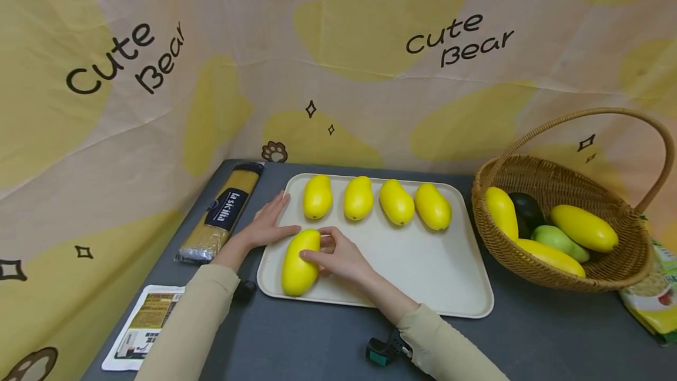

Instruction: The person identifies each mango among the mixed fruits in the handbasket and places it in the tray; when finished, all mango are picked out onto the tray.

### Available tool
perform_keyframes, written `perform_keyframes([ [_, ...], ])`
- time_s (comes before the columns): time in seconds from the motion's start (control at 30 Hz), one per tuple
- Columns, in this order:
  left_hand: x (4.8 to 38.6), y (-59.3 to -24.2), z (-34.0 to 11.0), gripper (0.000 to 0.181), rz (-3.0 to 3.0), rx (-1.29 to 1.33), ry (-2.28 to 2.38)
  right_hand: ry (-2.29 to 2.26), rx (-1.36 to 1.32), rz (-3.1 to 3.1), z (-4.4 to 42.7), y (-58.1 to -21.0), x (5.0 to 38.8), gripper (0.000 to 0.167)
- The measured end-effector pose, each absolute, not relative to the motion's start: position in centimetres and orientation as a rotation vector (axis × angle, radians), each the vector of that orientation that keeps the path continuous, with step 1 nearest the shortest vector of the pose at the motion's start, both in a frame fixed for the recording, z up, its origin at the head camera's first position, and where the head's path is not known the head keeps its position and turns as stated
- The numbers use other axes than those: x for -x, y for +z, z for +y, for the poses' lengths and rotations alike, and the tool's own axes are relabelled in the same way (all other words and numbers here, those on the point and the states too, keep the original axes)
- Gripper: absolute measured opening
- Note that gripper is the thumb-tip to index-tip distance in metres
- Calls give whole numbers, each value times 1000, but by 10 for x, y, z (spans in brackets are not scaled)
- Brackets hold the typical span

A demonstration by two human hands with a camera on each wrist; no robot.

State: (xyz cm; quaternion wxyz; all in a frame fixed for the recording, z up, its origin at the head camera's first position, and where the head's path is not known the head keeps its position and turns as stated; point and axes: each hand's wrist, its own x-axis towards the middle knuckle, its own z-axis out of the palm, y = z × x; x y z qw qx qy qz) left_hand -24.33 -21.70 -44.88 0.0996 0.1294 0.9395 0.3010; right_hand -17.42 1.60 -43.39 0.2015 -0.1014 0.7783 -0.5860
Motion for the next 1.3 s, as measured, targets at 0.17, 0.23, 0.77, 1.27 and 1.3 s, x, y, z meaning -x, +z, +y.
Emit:
perform_keyframes([
  [0.17,243,-449,-217,93,2783,-380,892,-1557,347,2250,15,-434,174,68],
  [0.23,243,-450,-216,93,2783,-382,894,-1537,354,2268,14,-434,174,67],
  [0.77,242,-447,-215,93,2789,-389,874,-1494,360,2317,14,-438,178,64],
  [1.27,245,-450,-217,94,2784,-394,886,-1605,293,2265,18,-438,175,62],
  [1.3,244,-450,-217,93,2787,-391,881,-1640,278,2259,18,-439,175,60],
])
